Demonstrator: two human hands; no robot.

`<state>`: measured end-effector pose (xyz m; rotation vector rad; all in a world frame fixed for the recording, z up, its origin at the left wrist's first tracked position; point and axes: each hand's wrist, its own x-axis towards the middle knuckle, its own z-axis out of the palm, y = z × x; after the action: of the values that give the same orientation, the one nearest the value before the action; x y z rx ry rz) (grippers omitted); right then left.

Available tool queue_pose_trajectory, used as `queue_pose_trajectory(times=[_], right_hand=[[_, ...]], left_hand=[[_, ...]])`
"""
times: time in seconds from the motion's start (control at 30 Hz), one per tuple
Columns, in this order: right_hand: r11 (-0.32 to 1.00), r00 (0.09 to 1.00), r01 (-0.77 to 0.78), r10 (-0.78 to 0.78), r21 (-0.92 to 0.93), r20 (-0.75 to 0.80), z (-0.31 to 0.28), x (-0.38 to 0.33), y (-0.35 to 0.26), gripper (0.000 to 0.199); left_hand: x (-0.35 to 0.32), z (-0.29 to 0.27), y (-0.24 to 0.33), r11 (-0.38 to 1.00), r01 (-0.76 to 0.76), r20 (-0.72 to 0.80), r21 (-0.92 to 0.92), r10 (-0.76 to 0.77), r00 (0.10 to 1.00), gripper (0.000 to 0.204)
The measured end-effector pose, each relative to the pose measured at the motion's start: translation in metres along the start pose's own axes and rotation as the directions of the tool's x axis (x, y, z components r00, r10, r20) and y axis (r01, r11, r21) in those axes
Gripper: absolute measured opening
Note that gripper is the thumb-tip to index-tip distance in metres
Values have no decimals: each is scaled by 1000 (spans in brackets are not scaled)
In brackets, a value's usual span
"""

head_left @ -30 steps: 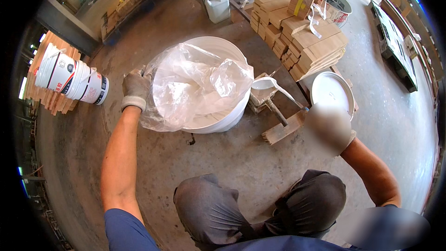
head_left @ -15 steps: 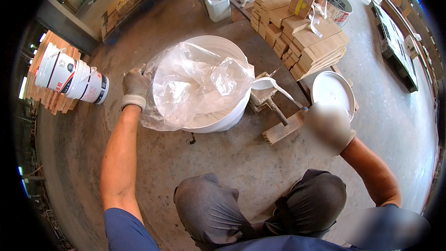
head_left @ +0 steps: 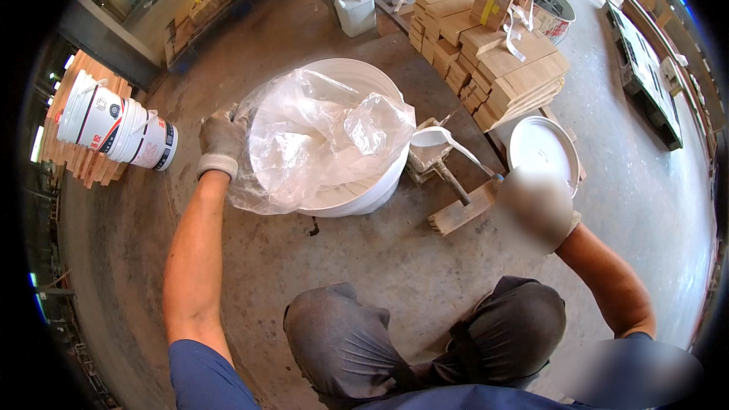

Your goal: The person walks through a workshop carrying a bucket and a small container. They pour a liquid from a bottle into the bucket, then walk to a workbench and pick up a scoop. Finally, they sit on the floor and scoop a white powder from a large bucket into the small container.

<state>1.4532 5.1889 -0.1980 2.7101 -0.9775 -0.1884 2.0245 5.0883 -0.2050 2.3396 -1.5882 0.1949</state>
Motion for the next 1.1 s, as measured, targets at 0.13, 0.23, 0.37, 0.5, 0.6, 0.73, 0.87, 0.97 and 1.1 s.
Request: queue_pose_trajectory(times=[0.13,0.23,0.37,0.5,0.6,0.73,0.87,0.97,1.1], right_hand=[[990,993,-63,49,126,112,-10,8,0,40],[983,988,-80,57,166,143,-11,9,0,40],[985,990,-80,61,154,128,-5,6,1,38],[985,995,-69,57,158,79,-4,6,5,37],[984,993,-74,57,162,108,-6,10,6,37],[984,982,-88,60,155,176,-1,10,8,38],[989,987,-70,49,129,153,-4,9,8,39],[990,992,-67,53,125,114,2,6,10,38],[988,993,-72,58,139,104,3,6,10,38]], left_hand=[[-3,-6,6,999,-39,-9,18,39,999,35],[-1,-3,2,998,-50,-53,35,51,997,33],[-3,-6,10,1000,-30,-23,9,30,999,40],[-3,-4,6,1000,-27,-12,16,27,1000,40],[-1,-1,-2,998,-28,-8,60,29,1000,42],[-5,-4,7,999,-25,-11,34,25,1000,43],[-9,-10,13,1000,-8,12,-22,8,1000,43],[-11,-13,18,999,22,13,-43,-22,1000,41],[-10,-10,12,1000,0,0,-23,0,1000,40]])
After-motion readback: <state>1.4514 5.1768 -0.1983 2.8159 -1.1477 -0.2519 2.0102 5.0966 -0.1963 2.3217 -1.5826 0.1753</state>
